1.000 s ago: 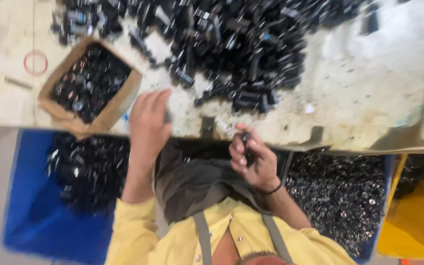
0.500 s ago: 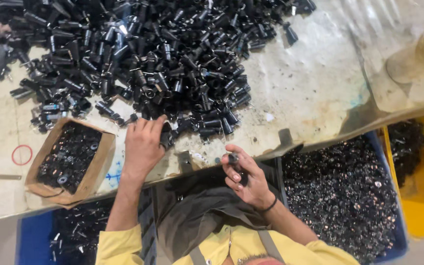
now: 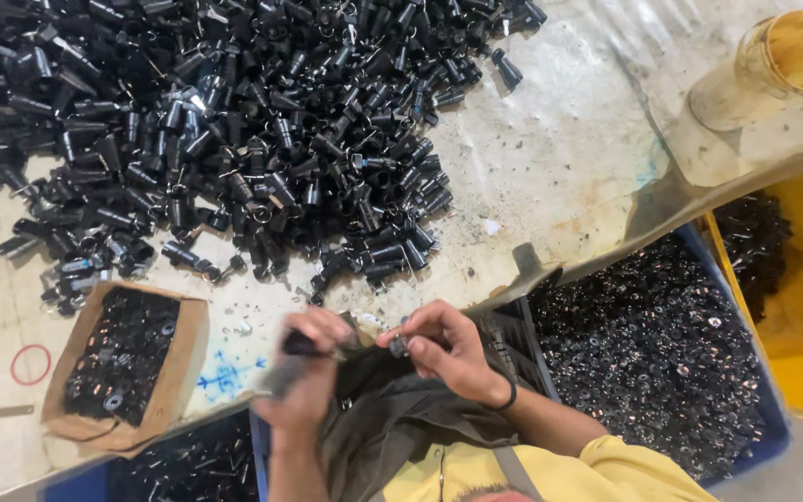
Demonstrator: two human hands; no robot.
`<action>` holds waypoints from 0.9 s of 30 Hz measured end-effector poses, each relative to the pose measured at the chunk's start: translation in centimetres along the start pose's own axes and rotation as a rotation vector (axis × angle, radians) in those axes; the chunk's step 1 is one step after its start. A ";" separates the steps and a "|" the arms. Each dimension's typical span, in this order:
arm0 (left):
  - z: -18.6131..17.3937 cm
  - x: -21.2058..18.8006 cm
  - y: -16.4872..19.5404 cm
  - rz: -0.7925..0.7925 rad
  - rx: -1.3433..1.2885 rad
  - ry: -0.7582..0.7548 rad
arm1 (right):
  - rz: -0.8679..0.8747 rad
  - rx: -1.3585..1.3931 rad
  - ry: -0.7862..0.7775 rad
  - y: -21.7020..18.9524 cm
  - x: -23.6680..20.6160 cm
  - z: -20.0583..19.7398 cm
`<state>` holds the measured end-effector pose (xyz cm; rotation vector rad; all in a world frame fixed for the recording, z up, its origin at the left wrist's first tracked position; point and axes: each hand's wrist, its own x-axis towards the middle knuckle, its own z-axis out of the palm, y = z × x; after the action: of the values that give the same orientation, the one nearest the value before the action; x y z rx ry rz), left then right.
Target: The person picks black cylindrical plastic components one at a time from bins and the workbench, rubs each part with a small gray abrasive pad, and places handled parts into a cardboard tray on the bench. The person occasionally reaches into a blue bin to grab more parts and sets some parts back on the table.
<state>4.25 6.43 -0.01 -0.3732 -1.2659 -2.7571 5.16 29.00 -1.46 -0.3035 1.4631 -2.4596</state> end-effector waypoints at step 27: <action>-9.1 -10.3 3.3 -0.504 1.519 -0.192 | -0.274 -0.538 -0.413 -2.5 3.3 -0.1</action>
<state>13.11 -2.91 -5.91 -0.1361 -3.1849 -1.1701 1.77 29.15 0.79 -1.1072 1.9482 -1.9556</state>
